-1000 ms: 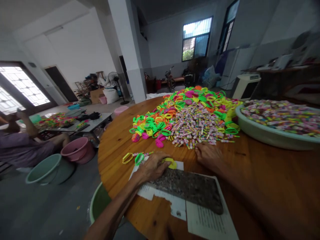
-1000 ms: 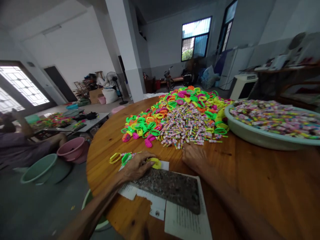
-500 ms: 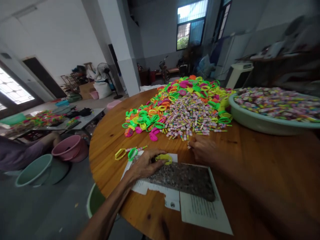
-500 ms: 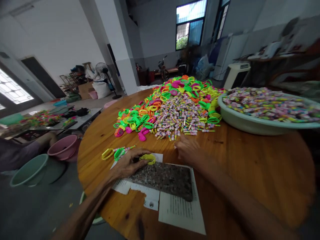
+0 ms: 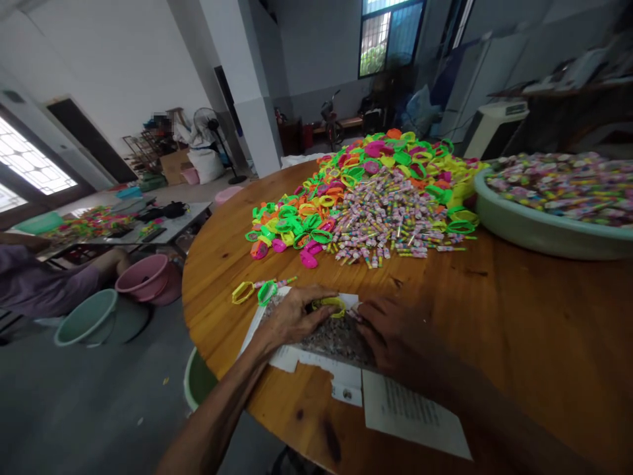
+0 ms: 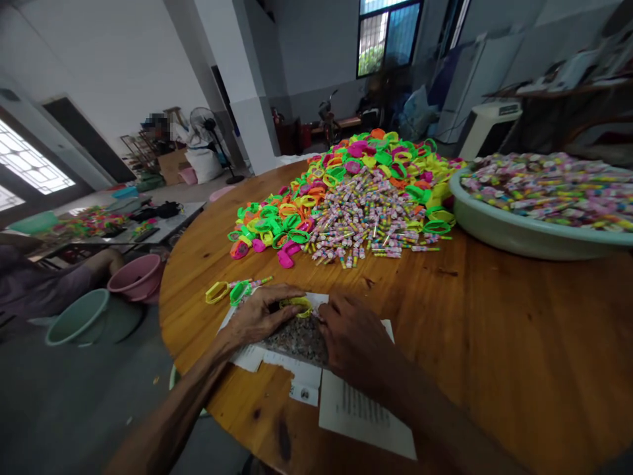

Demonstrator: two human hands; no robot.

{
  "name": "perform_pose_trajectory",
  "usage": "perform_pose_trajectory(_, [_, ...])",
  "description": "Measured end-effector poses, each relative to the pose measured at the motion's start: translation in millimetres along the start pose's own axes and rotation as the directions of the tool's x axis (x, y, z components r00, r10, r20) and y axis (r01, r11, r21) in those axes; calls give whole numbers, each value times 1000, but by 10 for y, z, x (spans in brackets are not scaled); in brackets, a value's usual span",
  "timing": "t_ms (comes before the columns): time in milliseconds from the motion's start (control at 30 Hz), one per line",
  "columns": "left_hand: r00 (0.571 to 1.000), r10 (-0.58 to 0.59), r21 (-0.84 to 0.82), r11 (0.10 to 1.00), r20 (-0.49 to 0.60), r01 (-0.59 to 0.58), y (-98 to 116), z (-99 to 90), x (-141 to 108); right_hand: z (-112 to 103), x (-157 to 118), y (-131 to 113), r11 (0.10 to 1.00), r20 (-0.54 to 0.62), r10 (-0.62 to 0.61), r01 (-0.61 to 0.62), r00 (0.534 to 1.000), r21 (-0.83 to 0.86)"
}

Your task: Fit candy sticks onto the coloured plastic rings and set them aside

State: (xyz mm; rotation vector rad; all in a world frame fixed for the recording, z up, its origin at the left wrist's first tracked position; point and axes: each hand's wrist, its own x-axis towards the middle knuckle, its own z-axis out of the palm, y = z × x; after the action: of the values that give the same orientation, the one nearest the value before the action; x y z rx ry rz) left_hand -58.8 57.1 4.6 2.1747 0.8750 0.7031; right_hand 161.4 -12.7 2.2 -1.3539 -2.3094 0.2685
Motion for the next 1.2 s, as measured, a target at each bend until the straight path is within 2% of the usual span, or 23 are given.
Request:
perform_pose_trajectory(167, [1000,3,-5,1000,-11,-3,-3,1,-11,117,20,-18,1000,-80,4,-3,997,19])
perform_pose_trajectory(333, [1000,3,8,1000,-26,-3,-11,12,-19,198,22,-40,997,-163,-50,40,985,-62])
perform_pose_trajectory(600, [999,12,15,1000,-37,-11,-71,39,-27,247,-8,-118,941,-121,-116,71,986,-330])
perform_pose_trajectory(700, [999,13,12,1000,-38,-12,-75,39,-33,255,-22,-119,952,-112,-111,73,988,-297])
perform_pose_trajectory(867, [999,16,55,998,-36,-14,-71,30,-34,261,-18,-88,979,-180,-103,67,978,-193])
perform_pose_trajectory(1033, [999,34,63,998,-38,-31,-50,26,-30,274,9,-82,984,-176,-111,82,978,-161])
perform_pose_trajectory(1200, [999,30,99,995,-36,-27,-41,21,-33,289,6,-93,968,-139,-113,78,984,-238])
